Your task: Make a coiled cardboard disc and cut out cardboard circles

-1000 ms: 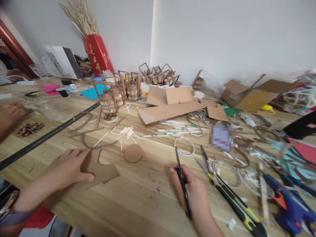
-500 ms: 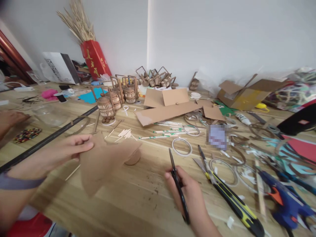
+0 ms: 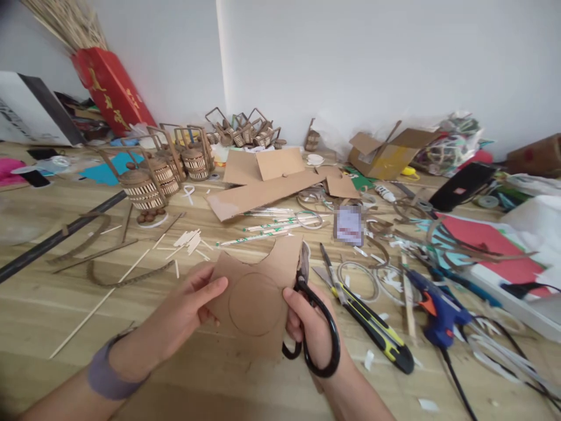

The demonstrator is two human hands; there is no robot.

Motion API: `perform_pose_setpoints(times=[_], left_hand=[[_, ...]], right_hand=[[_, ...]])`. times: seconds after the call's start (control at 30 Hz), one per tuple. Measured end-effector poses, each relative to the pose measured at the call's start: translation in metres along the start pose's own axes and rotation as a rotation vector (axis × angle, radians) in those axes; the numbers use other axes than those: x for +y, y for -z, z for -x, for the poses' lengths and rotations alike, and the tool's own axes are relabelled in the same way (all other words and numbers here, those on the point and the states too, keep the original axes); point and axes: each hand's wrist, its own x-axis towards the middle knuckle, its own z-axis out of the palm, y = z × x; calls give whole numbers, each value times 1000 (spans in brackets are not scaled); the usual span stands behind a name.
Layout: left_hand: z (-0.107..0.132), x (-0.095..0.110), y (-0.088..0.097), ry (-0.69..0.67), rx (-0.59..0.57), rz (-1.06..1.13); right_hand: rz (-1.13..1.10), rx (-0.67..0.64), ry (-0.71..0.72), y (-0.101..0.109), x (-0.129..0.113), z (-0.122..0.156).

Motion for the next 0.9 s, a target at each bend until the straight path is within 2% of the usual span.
perform_pose_setpoints(times=[0.13,0.2,0.27,0.37,0.43,0.57,0.7,0.8,0.9], left_hand=[[0,-16,-4,-112,-151,189],[3,-19,-6,-144,-246,141],[8,-20,-7,-80,-282,13],[15,-22,-9,91,-204,-89],[16,-24,-8,130,-137,-60],[10,-25,1,53,27,91],[3,-19,10,7,144,163],[4,-11,9,-7,169,198],[7,0,4,-5,158,148]], right_hand=[[-38,60,-23,-2,0,2],[-21,75,-14,-5,3,5],[18,80,-17,-9,8,10],[94,79,-55,-14,13,18],[137,60,-62,-15,14,21],[133,-46,-24,-7,13,16],[152,-207,61,14,24,7],[217,-380,-18,34,38,1],[367,-399,-39,41,35,1]])
